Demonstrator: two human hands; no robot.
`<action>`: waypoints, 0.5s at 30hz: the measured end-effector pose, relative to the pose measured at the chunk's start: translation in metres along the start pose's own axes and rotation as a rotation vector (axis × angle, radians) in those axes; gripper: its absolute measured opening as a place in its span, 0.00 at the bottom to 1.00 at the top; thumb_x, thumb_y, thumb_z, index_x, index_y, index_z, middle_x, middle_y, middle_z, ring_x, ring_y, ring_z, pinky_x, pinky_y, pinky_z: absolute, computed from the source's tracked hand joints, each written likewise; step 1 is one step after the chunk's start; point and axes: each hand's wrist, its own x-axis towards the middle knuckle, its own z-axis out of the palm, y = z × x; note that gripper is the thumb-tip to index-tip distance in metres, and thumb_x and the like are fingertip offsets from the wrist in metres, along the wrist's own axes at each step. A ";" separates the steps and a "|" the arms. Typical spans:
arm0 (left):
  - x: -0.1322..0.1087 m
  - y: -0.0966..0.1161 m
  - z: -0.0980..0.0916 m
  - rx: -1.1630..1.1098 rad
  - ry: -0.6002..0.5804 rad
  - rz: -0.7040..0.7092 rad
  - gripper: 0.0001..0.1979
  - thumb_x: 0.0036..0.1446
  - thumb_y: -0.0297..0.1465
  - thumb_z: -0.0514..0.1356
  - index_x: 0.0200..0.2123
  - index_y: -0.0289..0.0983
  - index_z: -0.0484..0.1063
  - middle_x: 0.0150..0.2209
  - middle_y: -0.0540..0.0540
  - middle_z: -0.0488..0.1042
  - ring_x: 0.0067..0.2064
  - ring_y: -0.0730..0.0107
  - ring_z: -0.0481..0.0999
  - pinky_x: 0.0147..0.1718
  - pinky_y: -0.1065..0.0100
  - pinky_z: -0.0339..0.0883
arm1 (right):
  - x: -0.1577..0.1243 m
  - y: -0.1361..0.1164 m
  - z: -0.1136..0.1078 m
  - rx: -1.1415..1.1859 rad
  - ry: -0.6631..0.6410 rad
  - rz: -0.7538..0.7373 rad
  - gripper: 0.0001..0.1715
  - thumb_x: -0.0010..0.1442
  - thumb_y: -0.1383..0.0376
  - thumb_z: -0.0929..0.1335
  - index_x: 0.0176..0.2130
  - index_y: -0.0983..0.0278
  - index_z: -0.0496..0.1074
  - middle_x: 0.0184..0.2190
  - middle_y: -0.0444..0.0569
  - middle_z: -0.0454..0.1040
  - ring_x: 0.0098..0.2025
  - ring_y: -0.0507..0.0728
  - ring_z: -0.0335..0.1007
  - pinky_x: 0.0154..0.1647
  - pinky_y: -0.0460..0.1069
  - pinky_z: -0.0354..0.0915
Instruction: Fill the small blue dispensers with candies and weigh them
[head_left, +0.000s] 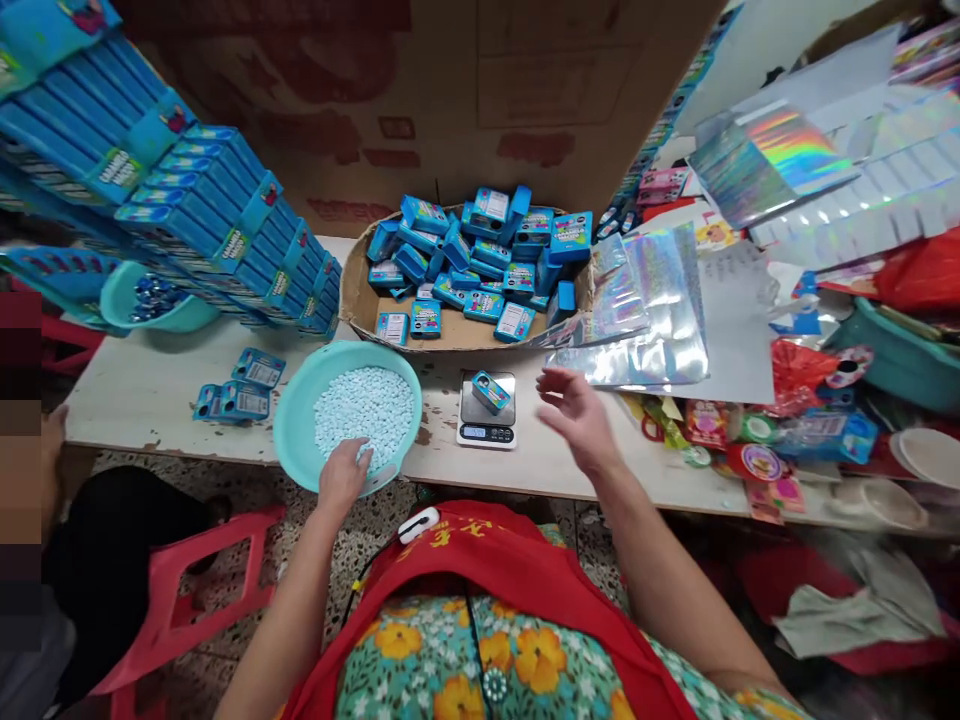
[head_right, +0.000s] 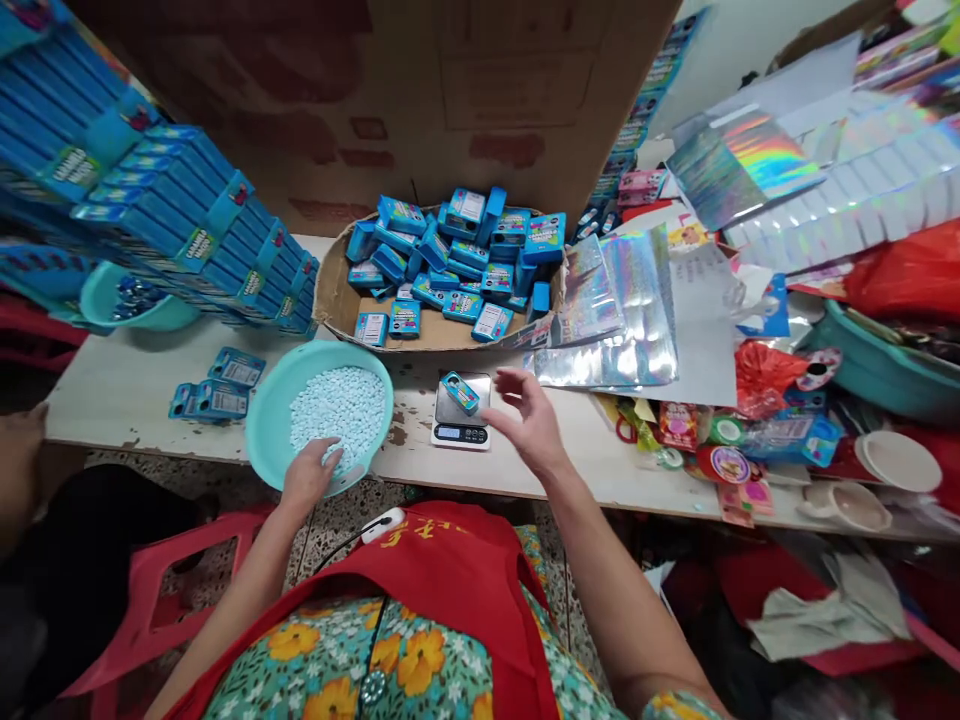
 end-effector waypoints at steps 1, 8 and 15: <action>0.000 0.000 -0.001 -0.024 0.004 -0.004 0.19 0.61 0.36 0.51 0.48 0.34 0.73 0.48 0.38 0.74 0.51 0.55 0.73 0.52 0.56 0.65 | 0.007 0.012 0.018 -0.043 0.017 0.032 0.41 0.46 0.46 0.73 0.53 0.62 0.65 0.48 0.56 0.69 0.48 0.64 0.68 0.47 0.60 0.67; 0.012 0.005 -0.022 -0.144 0.038 -0.022 0.15 0.59 0.31 0.55 0.48 0.37 0.73 0.47 0.40 0.75 0.51 0.58 0.73 0.52 0.57 0.66 | 0.014 0.059 0.094 -0.204 0.092 0.143 0.29 0.50 0.44 0.69 0.40 0.65 0.70 0.33 0.50 0.72 0.35 0.60 0.68 0.42 0.58 0.67; 0.037 0.034 -0.113 -0.438 0.045 0.470 0.30 0.54 0.34 0.62 0.60 0.44 0.60 0.59 0.40 0.65 0.61 0.58 0.62 0.58 0.55 0.60 | 0.015 -0.057 0.175 -0.010 -0.303 -0.291 0.16 0.58 0.58 0.69 0.47 0.56 0.70 0.44 0.50 0.74 0.46 0.61 0.71 0.49 0.57 0.68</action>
